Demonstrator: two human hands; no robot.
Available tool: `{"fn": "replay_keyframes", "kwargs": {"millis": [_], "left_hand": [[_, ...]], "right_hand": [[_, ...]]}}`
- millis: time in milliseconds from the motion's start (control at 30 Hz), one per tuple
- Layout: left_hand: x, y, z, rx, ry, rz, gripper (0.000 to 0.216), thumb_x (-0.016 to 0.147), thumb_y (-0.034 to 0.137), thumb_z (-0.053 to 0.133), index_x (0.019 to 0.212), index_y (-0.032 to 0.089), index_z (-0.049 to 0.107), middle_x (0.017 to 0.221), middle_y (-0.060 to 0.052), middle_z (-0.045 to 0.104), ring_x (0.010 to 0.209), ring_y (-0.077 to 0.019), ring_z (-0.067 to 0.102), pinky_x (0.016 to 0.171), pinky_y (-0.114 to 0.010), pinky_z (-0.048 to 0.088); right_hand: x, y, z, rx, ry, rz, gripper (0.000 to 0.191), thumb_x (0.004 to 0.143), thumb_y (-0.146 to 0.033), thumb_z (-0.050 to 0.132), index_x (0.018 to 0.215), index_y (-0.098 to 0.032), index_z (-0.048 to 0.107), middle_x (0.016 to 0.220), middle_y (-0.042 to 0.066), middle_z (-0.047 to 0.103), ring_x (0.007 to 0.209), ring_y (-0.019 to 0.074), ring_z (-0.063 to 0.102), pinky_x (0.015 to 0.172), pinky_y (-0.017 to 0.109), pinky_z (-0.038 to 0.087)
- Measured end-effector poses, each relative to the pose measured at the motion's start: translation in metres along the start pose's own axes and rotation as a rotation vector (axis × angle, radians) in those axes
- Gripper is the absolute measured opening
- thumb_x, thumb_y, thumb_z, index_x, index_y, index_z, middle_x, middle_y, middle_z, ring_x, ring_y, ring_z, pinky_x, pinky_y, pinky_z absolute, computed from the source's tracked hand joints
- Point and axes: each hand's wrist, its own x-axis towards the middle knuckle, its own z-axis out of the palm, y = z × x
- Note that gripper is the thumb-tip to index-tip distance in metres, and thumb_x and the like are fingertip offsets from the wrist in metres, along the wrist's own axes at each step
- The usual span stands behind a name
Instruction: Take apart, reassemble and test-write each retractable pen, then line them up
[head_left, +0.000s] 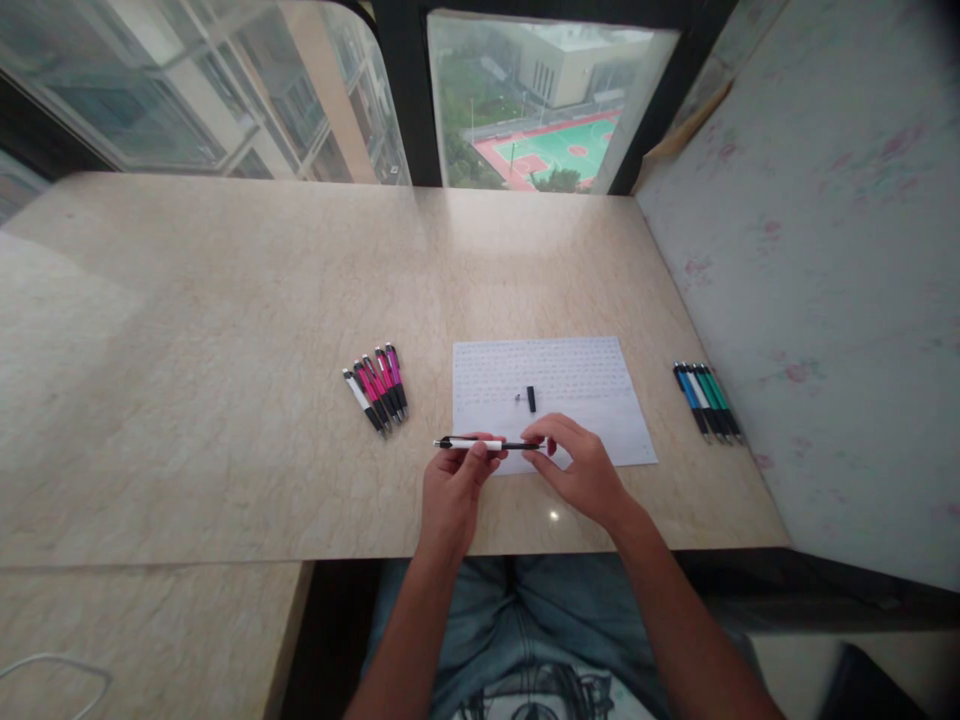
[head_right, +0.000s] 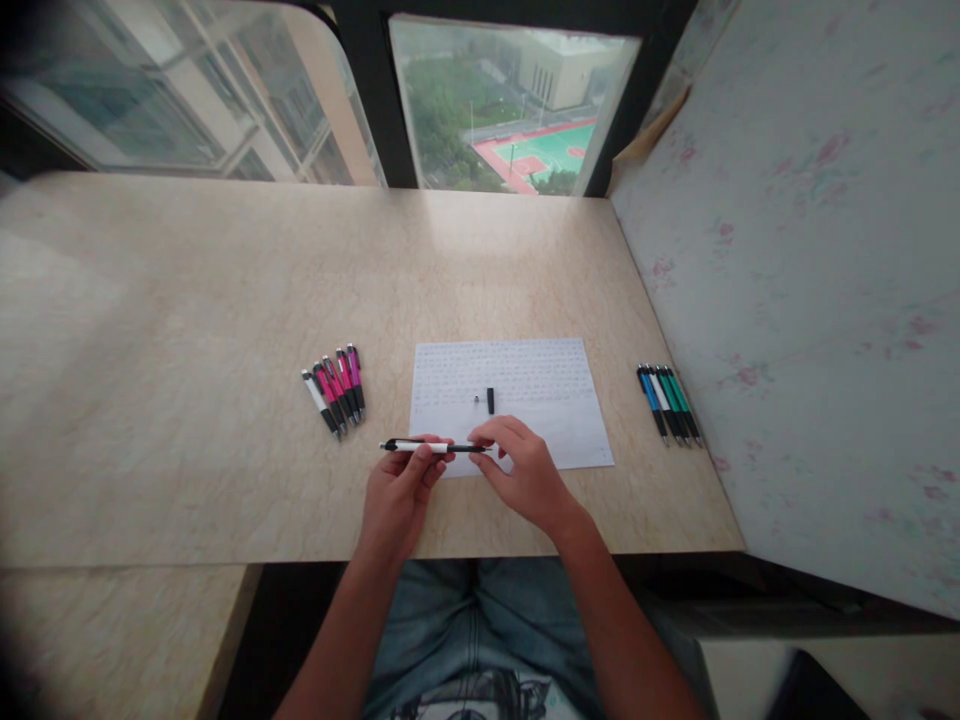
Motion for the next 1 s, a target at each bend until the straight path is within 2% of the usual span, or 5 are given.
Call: {"fn": "replay_keyframes", "kwargs": {"millis": [233, 467, 633, 800, 1000], "left_hand": [[-0.0013, -0.0032, 0.0003, -0.006, -0.028, -0.015, 0.027, 0.071, 0.033, 0.081, 0.090, 0.016, 0.073, 0.092, -0.008, 0.075, 0.081, -0.0154, 0.071, 0.075, -0.025, 0.054], [0.0004, -0.0032, 0.0006, 0.021, -0.001, -0.009, 0.027, 0.070, 0.034, 0.082, 0.087, 0.015, 0.073, 0.084, -0.006, 0.074, 0.074, -0.0144, 0.071, 0.072, -0.025, 0.054], [-0.0005, -0.0032, 0.0027, 0.026, -0.004, -0.010, 0.027, 0.070, 0.034, 0.082, 0.087, 0.015, 0.074, 0.084, -0.006, 0.074, 0.074, -0.0146, 0.070, 0.071, -0.024, 0.053], [-0.0009, -0.0028, 0.0038, 0.009, 0.007, 0.002, 0.028, 0.070, 0.034, 0.082, 0.088, 0.015, 0.074, 0.084, -0.005, 0.074, 0.074, -0.0135, 0.070, 0.069, -0.022, 0.053], [-0.0025, -0.0016, 0.0051, -0.008, 0.020, -0.009, 0.029, 0.068, 0.034, 0.083, 0.086, 0.015, 0.073, 0.084, -0.006, 0.074, 0.073, -0.0138, 0.070, 0.068, -0.022, 0.053]], "right_hand": [[-0.0001, -0.0016, -0.0035, 0.081, -0.065, 0.155, 0.037, 0.098, -0.034, 0.044, 0.068, -0.020, 0.062, 0.065, 0.002, 0.065, 0.063, 0.0149, 0.060, 0.062, 0.029, 0.046], [-0.0039, 0.0012, -0.0025, 0.198, 0.011, 0.200, 0.021, 0.085, -0.034, 0.065, 0.103, -0.022, 0.064, 0.093, 0.005, 0.070, 0.084, 0.0184, 0.065, 0.062, 0.026, 0.050], [-0.0022, 0.0002, -0.0030, 0.129, -0.028, 0.223, 0.032, 0.095, -0.035, 0.050, 0.071, -0.020, 0.064, 0.067, 0.002, 0.065, 0.063, 0.0151, 0.061, 0.061, 0.028, 0.048], [-0.0024, -0.0010, -0.0010, 0.215, 0.040, 0.220, 0.028, 0.082, -0.032, 0.068, 0.108, -0.023, 0.062, 0.100, 0.006, 0.070, 0.088, 0.0188, 0.065, 0.060, 0.026, 0.050], [-0.0011, -0.0026, -0.0019, 0.132, 0.007, 0.256, 0.029, 0.094, -0.034, 0.053, 0.072, -0.020, 0.065, 0.065, 0.001, 0.065, 0.060, 0.0137, 0.058, 0.058, 0.027, 0.045]]}}
